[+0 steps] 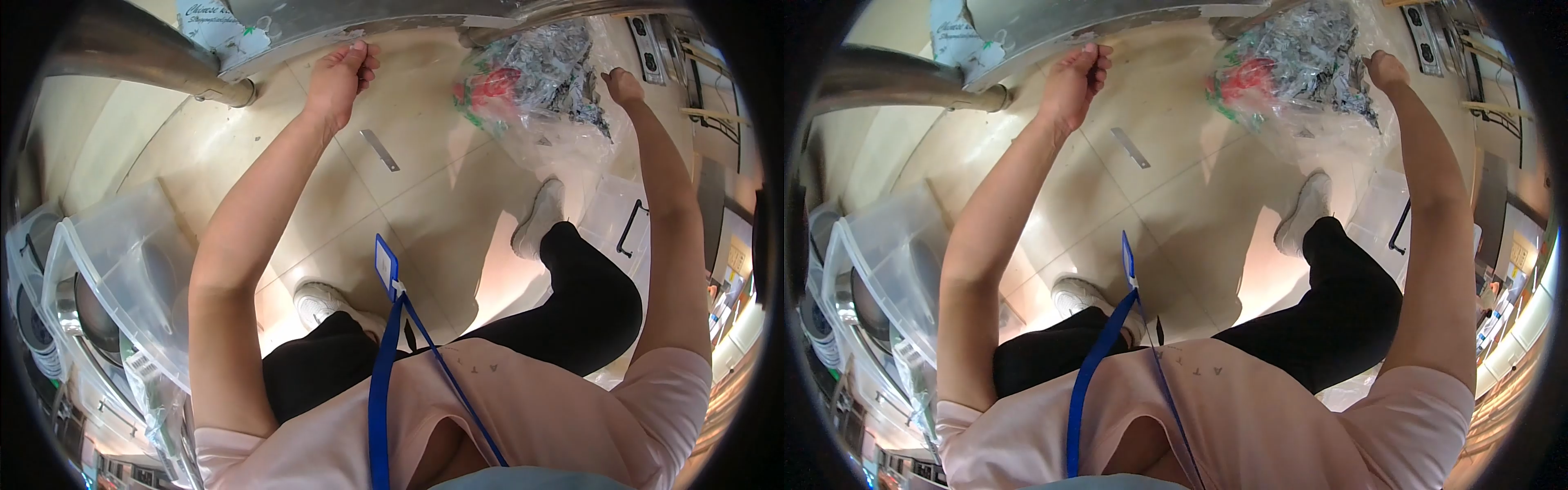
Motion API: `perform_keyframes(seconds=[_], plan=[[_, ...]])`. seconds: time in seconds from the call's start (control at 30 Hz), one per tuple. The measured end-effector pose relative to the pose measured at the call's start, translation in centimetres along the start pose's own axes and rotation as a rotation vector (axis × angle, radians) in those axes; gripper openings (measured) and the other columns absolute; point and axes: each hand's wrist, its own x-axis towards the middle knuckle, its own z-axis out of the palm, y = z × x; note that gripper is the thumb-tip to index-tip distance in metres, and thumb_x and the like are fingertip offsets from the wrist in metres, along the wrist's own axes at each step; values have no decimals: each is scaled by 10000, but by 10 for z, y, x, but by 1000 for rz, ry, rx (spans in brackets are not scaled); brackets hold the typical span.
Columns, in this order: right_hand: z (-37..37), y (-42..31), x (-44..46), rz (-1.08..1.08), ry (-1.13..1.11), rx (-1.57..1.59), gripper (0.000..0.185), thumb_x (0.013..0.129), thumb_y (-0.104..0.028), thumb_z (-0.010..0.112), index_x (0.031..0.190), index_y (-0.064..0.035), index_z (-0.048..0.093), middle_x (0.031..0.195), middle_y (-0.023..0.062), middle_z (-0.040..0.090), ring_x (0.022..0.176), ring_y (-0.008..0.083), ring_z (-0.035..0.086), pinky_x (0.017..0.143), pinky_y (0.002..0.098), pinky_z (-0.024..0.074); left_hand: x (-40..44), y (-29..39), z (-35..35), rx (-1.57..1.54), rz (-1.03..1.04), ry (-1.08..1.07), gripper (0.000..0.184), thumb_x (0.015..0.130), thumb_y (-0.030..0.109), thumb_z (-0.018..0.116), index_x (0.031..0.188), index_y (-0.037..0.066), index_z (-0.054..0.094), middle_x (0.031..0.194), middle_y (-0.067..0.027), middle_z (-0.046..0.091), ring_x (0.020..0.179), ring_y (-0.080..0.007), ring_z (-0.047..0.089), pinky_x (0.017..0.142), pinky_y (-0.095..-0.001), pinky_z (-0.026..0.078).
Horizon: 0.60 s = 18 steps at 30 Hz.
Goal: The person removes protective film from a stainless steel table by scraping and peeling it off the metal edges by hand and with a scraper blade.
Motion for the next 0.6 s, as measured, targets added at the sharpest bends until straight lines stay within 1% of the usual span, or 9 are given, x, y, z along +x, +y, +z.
perform_keyframes(seconds=[0.03, 0.13, 0.17, 0.27, 0.3, 0.33, 0.43, 0.53, 0.6], plan=[[-8, -8, -3, 68, -4, -26, 241, 802, -184, 442, 934, -29, 571, 911, 202, 593, 873, 375, 556, 759, 430, 441, -3, -1, -1, 6, 16, -11, 237, 894, 246, 458, 886, 44, 582, 713, 14, 530, 597, -69, 438, 552, -189, 369], [5, 3, 11, -56, 36, 54, 238, 794, -143, 406, 923, -43, 579, 885, 192, 600, 876, 387, 552, 761, 438, 440, -10, -3, -6, 18, 25, -22, 268, 904, 257, 430, 899, 33, 577, 722, 6, 531, 602, -74, 440, 557, -196, 375], [19, 8, 9, -279, 264, 110, 222, 786, -137, 413, 895, -43, 582, 857, 186, 605, 875, 374, 560, 754, 423, 453, -13, -3, -8, 21, 19, -20, 279, 908, 260, 420, 903, 29, 576, 726, 2, 532, 605, -77, 442, 559, -199, 377], [-22, -31, -8, -176, 20, -223, 198, 773, -100, 418, 857, -40, 586, 863, 169, 606, 844, 343, 581, 728, 396, 473, -20, -3, -4, 10, -28, -53, 303, 916, 267, 394, 940, 20, 569, 746, -8, 536, 617, -86, 442, 575, -205, 387], [-53, -63, -22, -161, -77, -279, 198, 782, -104, 432, 880, -59, 598, 949, 155, 600, 850, 300, 597, 700, 385, 481, -19, -5, -4, 28, -37, -105, 308, 918, 257, 380, 996, 15, 554, 800, -25, 560, 656, -102, 475, 616, -220, 414], [-66, -90, -35, -228, -48, -292, 171, 769, -97, 447, 848, -45, 590, 929, 148, 600, 798, 308, 601, 686, 381, 482, -22, -5, -1, -3, -50, -145, 308, 920, 249, 371, 1015, 14, 546, 828, -33, 566, 684, -108, 488, 639, -228, 422], [-115, -180, -102, -744, 459, 331, 196, 717, -170, 592, 868, -46, 572, 857, 128, 570, 800, 301, 565, 661, 365, 474, -30, -5, 17, -129, -104, -293, 313, 923, 223, 336, 1079, 15, 511, 943, -58, 570, 808, -132, 522, 736, -261, 438], [-175, -254, -159, -739, 285, 799, 277, 728, -181, 611, 948, -18, 566, 869, 132, 540, 774, 315, 550, 657, 362, 458, -51, -4, 42, -289, -196, -455, 340, 922, 237, 287, 1113, 30, 476, 1048, -73, 546, 938, -164, 520, 837, -309, 419], [-190, -267, -165, -806, 221, 799, 262, 735, -172, 604, 934, -5, 568, 861, 128, 539, 759, 310, 549, 654, 360, 452, -61, 1, 50, -449, -248, -554, 366, 918, 267, 253, 1112, 41, 466, 1082, -77, 533, 986, -187, 512, 874, -341, 402]])
